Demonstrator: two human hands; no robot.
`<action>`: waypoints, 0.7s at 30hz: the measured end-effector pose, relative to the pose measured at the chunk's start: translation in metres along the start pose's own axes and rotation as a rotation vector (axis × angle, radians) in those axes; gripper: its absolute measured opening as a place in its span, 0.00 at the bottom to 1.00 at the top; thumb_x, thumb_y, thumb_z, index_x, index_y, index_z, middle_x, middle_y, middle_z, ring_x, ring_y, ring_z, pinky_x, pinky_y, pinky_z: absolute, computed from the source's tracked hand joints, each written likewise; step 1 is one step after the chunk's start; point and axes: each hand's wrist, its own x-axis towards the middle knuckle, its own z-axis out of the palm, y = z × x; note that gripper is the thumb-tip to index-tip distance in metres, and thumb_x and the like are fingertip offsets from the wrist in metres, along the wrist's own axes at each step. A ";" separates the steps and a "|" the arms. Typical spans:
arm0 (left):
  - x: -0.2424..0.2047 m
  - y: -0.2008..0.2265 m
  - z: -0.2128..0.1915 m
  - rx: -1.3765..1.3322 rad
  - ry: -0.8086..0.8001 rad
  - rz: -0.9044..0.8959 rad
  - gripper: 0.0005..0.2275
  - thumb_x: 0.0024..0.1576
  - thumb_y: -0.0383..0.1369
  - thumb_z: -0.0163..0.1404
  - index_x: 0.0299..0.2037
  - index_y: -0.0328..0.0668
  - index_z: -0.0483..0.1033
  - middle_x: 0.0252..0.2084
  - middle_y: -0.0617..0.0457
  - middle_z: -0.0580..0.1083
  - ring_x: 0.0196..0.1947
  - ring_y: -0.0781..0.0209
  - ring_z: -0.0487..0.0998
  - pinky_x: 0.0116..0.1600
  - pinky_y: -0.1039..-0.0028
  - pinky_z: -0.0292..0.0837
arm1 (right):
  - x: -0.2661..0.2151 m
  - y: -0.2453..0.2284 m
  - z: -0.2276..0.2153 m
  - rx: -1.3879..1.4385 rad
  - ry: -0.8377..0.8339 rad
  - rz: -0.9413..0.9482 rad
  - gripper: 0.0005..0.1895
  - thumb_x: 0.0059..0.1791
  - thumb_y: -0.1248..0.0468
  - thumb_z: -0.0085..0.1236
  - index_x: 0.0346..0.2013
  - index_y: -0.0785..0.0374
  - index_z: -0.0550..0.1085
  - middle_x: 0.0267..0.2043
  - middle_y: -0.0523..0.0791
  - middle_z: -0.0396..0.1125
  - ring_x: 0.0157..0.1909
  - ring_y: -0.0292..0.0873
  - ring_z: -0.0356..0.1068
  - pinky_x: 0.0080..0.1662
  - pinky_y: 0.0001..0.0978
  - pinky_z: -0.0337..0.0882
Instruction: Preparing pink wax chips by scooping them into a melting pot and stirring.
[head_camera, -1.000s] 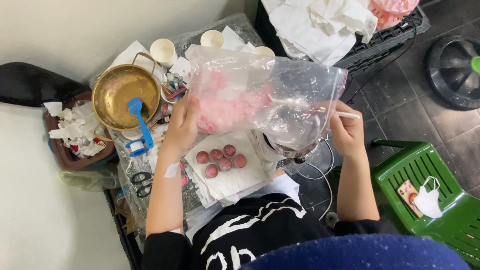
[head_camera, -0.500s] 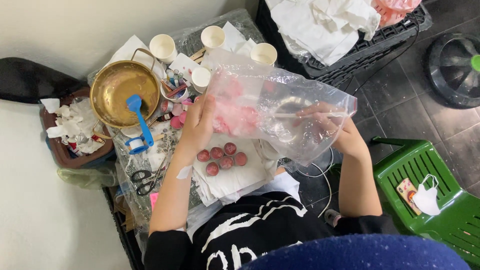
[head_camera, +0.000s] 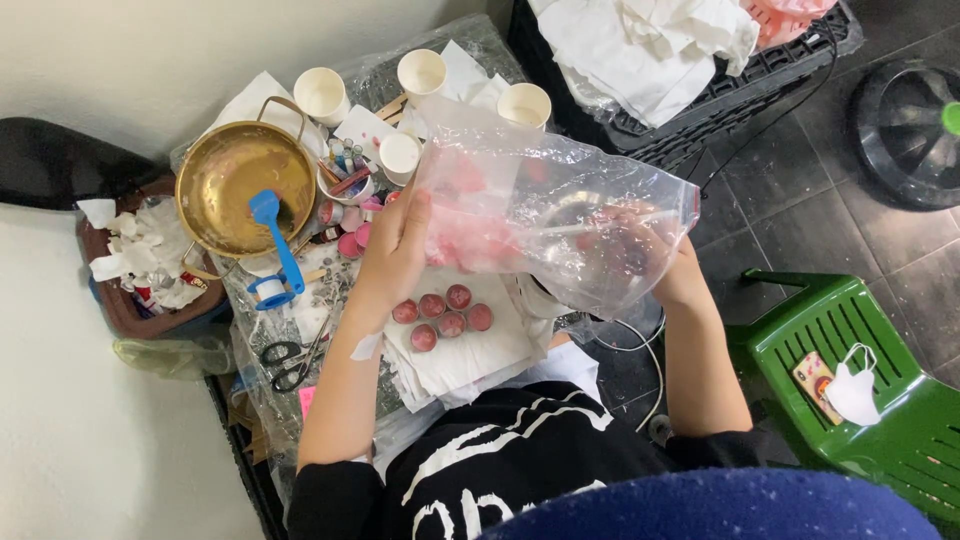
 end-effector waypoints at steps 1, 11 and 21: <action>-0.001 -0.003 -0.004 0.000 0.000 0.001 0.24 0.71 0.42 0.33 0.72 0.38 0.63 0.56 0.48 0.78 0.50 0.60 0.75 0.60 0.73 0.67 | -0.001 0.004 -0.006 0.000 0.001 -0.001 0.15 0.56 0.59 0.49 0.48 0.67 0.76 0.39 0.48 0.76 0.37 0.36 0.76 0.38 0.25 0.75; -0.019 -0.040 -0.046 -0.084 0.150 -0.042 0.26 0.72 0.47 0.32 0.69 0.31 0.65 0.65 0.46 0.72 0.65 0.59 0.70 0.70 0.70 0.60 | -0.028 0.000 -0.032 0.025 0.121 -0.141 0.15 0.62 0.59 0.42 0.50 0.67 0.74 0.33 0.49 0.70 0.20 0.31 0.60 0.23 0.18 0.49; -0.020 -0.034 -0.052 -0.045 0.240 -0.005 0.25 0.72 0.44 0.34 0.68 0.28 0.65 0.69 0.44 0.69 0.69 0.56 0.67 0.72 0.69 0.56 | -0.074 -0.001 -0.062 0.002 0.218 -0.224 0.15 0.62 0.60 0.41 0.50 0.68 0.73 0.41 0.54 0.74 0.25 0.35 0.63 0.25 0.22 0.55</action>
